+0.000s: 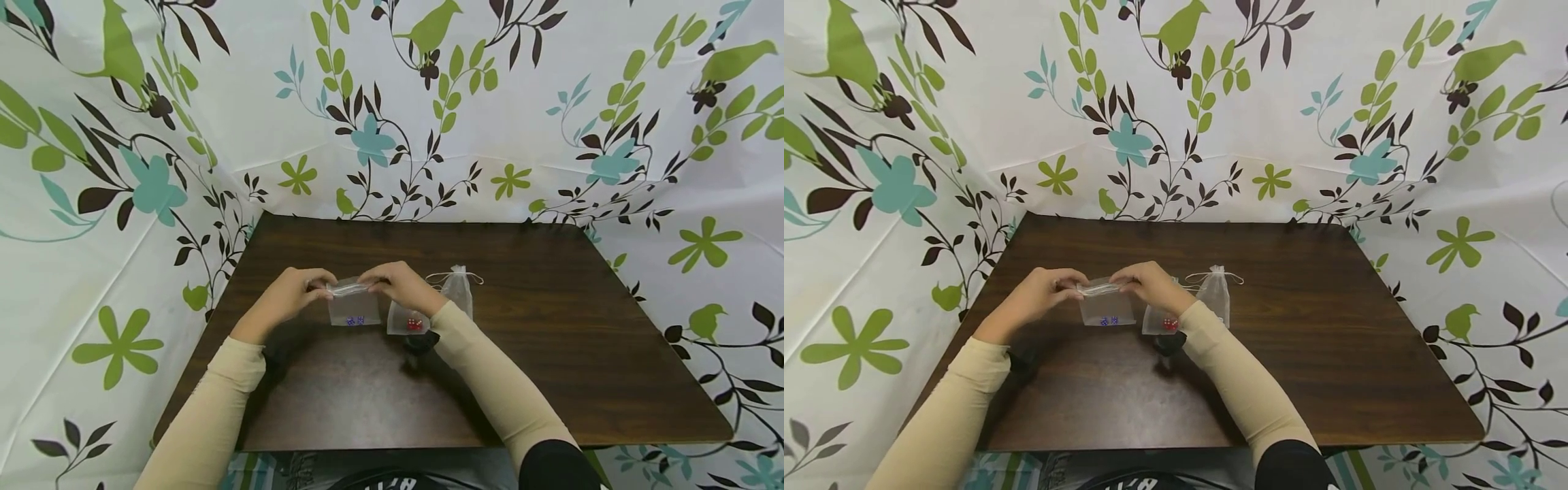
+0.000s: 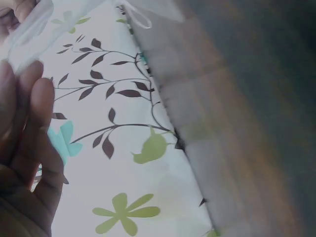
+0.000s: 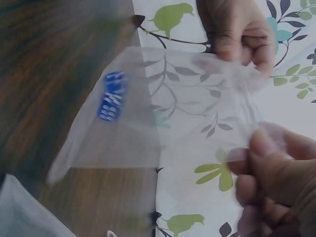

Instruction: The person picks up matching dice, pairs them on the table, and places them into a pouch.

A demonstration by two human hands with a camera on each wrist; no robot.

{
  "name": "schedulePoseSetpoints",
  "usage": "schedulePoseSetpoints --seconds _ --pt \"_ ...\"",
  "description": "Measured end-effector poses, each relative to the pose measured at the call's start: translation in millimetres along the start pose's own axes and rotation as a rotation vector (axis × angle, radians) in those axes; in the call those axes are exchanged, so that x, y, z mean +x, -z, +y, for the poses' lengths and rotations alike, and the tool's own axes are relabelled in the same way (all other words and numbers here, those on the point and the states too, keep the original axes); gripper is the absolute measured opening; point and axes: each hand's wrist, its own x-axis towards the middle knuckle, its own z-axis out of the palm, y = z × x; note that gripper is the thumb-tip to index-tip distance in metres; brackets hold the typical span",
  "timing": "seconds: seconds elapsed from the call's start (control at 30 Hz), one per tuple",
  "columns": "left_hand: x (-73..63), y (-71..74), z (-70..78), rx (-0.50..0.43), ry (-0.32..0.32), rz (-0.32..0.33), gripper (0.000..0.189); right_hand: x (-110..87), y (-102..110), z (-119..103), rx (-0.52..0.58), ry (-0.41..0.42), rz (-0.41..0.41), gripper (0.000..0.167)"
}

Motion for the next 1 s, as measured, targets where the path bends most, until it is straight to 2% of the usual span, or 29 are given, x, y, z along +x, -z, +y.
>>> schedulePoseSetpoints --seconds 0.1,0.2,0.33,0.53,0.73,0.83,1.0 --pt "3.5 6.3 2.7 0.017 0.008 0.036 0.032 4.5 3.1 -0.2 -0.002 -0.017 0.044 0.046" --pt "5.6 10.7 3.8 0.051 0.02 0.054 0.033 7.8 4.6 1.4 0.004 -0.04 0.069 0.051" --pt "7.3 13.4 3.7 0.097 0.038 0.067 0.03 9.4 5.0 3.7 0.023 -0.075 0.073 0.046" --pt "7.3 14.5 1.8 0.142 0.099 0.091 0.013 7.6 8.0 7.2 -0.004 -0.11 0.089 0.034" --pt "6.6 17.0 -2.3 0.2 0.082 0.172 0.009 3.5 13.4 13.4 -0.092 -0.155 0.133 0.012" --pt "6.2 17.7 -5.0 0.191 0.088 0.195 0.007 2.3 15.2 16.8 -0.097 -0.175 0.142 0.009" --pt "8.8 16.5 -10.6 0.165 0.12 0.179 0.007 4.7 15.0 26.3 -0.132 -0.174 0.133 0.013"
